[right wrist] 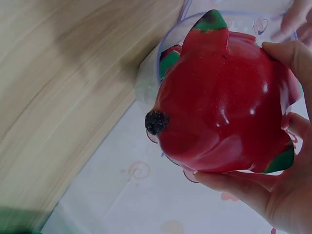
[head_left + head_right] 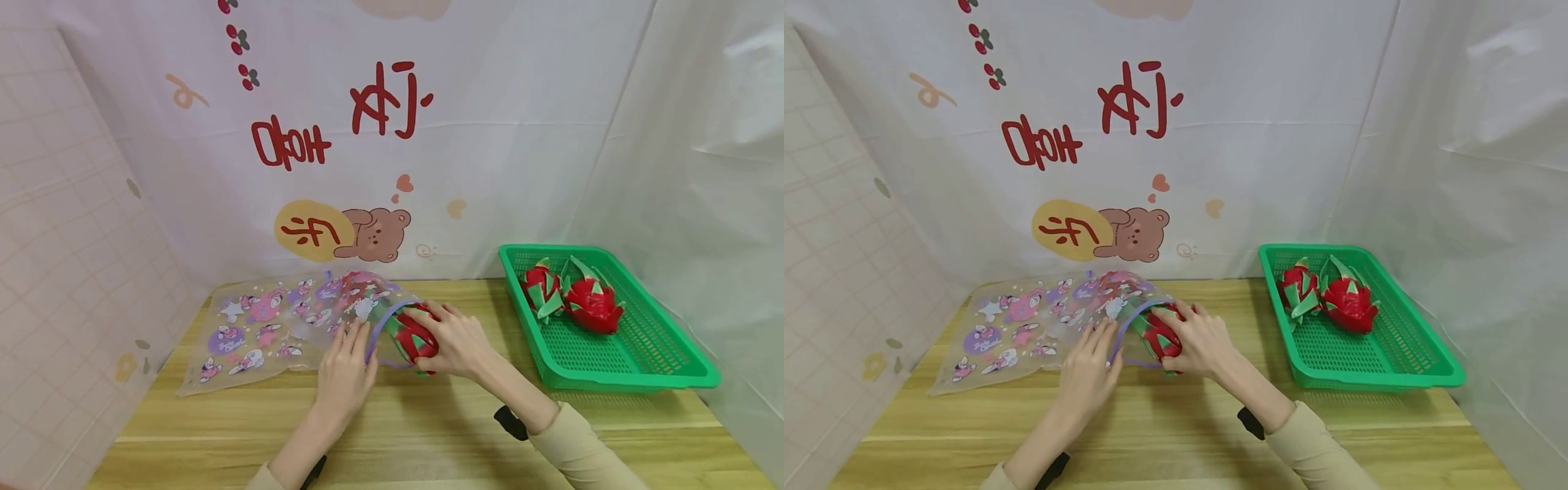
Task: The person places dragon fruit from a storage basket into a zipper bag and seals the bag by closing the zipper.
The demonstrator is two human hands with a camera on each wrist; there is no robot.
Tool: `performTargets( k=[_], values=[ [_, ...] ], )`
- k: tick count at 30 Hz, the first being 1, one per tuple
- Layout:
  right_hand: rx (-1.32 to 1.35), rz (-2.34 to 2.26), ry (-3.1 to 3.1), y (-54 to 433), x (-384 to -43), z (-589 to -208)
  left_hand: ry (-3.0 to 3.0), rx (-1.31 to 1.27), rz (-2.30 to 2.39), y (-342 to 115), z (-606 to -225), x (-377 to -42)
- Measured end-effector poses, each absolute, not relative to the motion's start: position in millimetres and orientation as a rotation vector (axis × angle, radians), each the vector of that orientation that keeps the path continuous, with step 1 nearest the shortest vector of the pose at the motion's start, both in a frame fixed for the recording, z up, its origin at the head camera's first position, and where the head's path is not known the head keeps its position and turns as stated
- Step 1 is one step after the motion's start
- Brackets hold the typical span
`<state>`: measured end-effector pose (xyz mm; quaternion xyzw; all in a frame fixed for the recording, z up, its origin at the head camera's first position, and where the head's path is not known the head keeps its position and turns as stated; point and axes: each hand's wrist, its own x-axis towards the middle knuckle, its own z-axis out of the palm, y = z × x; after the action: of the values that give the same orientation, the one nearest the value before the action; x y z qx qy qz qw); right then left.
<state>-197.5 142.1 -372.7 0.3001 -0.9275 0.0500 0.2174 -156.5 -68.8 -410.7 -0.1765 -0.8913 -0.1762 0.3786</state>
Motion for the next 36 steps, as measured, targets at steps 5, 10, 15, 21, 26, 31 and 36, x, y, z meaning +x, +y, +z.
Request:
performTargets(
  k=[5, 10, 15, 21, 26, 31, 36],
  values=[
    [0.844, 0.144, -2.515, 139, -194, -375, -2.358, -0.357, -0.526, -74, -416, -145],
    [0.853, 0.173, -2.487, 134, -191, -377, -2.359, -0.365, -0.552, -74, -418, -145],
    [0.840, 0.206, -2.453, 127, -189, -380, -2.329, -0.401, -0.535, -75, -417, -147],
    [0.812, 0.232, -2.456, 119, -187, -387, -2.323, -0.423, -0.533, -75, -417, -148],
    [0.752, 0.271, -2.490, 116, -190, -384, -2.335, -0.430, -0.525, -76, -417, -148],
    [0.701, 0.326, -2.540, 113, -193, -379, -2.342, -0.440, -0.516, -77, -418, -146],
    [0.647, 0.382, -2.570, 107, -195, -382, -2.377, -0.443, -0.525, -77, -418, -145]
  ],
)
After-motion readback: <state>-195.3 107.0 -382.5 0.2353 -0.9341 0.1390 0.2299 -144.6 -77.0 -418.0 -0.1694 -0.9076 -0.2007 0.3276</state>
